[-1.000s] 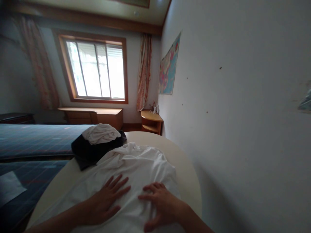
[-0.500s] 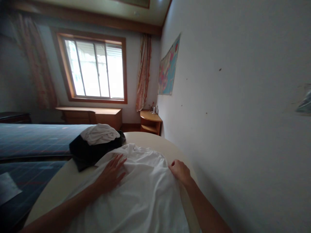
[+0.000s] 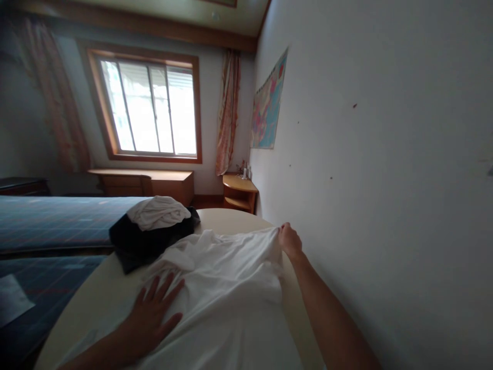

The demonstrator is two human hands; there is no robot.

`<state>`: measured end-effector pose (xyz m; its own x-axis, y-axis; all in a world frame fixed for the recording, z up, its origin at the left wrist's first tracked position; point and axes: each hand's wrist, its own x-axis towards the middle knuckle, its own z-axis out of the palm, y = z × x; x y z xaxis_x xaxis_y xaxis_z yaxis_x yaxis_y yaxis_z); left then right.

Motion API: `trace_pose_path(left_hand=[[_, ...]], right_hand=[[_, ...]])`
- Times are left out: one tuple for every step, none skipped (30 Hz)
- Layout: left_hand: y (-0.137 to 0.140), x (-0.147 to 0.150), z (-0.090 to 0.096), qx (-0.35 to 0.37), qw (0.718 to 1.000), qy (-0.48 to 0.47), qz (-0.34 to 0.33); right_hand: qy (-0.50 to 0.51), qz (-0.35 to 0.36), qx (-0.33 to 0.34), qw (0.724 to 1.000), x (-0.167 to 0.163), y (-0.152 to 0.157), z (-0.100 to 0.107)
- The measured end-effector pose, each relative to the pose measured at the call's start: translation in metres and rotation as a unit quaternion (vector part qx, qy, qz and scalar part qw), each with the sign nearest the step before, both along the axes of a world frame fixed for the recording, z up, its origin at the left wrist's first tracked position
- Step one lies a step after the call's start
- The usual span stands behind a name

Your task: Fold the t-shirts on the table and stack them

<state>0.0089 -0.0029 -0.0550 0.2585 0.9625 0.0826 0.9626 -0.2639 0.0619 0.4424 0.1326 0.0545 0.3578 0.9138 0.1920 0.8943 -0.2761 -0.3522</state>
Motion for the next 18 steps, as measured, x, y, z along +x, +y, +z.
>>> trace_pose_path(left_hand=[[-0.003,-0.001,0.000,-0.005,1.000,-0.001,0.009],[-0.004,-0.001,0.002,-0.009,1.000,-0.002,0.018],[-0.004,0.001,0.004,-0.006,1.000,-0.004,0.026],[-0.002,0.003,0.008,0.006,1.000,-0.006,0.029],[0.002,0.007,0.014,0.028,0.999,-0.011,0.026],[0.007,0.012,0.019,0.059,0.998,-0.018,0.017],[0.014,0.017,0.026,0.094,0.995,-0.028,0.001],[0.022,0.022,0.032,0.130,0.991,-0.039,-0.019],[0.032,0.027,0.037,0.161,0.985,-0.050,-0.042],[0.043,0.031,0.041,0.186,0.979,-0.058,-0.066],[0.055,0.034,0.043,0.204,0.973,-0.064,-0.092],[0.067,0.036,0.043,0.210,0.968,-0.065,-0.122],[0.079,0.038,0.042,0.202,0.966,-0.063,-0.149],[0.090,0.039,0.038,0.178,0.968,-0.058,-0.166],[0.099,0.039,0.033,0.147,0.975,-0.052,-0.162],[0.106,0.039,0.027,0.121,0.982,-0.047,-0.139],[0.110,0.039,0.021,0.104,0.988,-0.042,-0.109],[0.112,0.038,0.015,0.098,0.992,-0.039,-0.074]], right_hand=[[-0.009,-0.012,0.023,1.000,-0.002,0.004,0.005],[-0.015,-0.016,0.040,0.999,-0.006,0.006,0.008],[-0.020,-0.014,0.052,0.998,-0.010,0.007,0.009],[-0.024,-0.008,0.060,0.998,-0.015,0.008,0.009],[-0.026,-0.001,0.067,0.997,-0.020,0.007,0.007],[-0.032,0.006,0.072,0.997,-0.026,0.006,0.004],[-0.043,0.013,0.077,0.996,-0.031,0.003,0.001],[-0.061,0.020,0.081,0.995,-0.037,0.001,-0.004],[-0.081,0.030,0.085,0.993,-0.042,-0.002,-0.009],[-0.102,0.041,0.086,0.990,-0.047,-0.005,-0.014],[-0.120,0.055,0.085,0.988,-0.052,-0.008,-0.020],[-0.132,0.070,0.081,0.986,-0.057,-0.011,-0.026],[-0.136,0.085,0.074,0.984,-0.062,-0.015,-0.034],[-0.136,0.102,0.061,0.984,-0.067,-0.019,-0.042],[-0.133,0.119,0.044,0.983,-0.071,-0.023,-0.050],[-0.127,0.133,0.020,0.983,-0.075,-0.027,-0.059],[-0.120,0.144,-0.006,0.982,-0.078,-0.031,-0.068],[-0.114,0.149,-0.033,0.982,-0.079,-0.036,-0.077]])
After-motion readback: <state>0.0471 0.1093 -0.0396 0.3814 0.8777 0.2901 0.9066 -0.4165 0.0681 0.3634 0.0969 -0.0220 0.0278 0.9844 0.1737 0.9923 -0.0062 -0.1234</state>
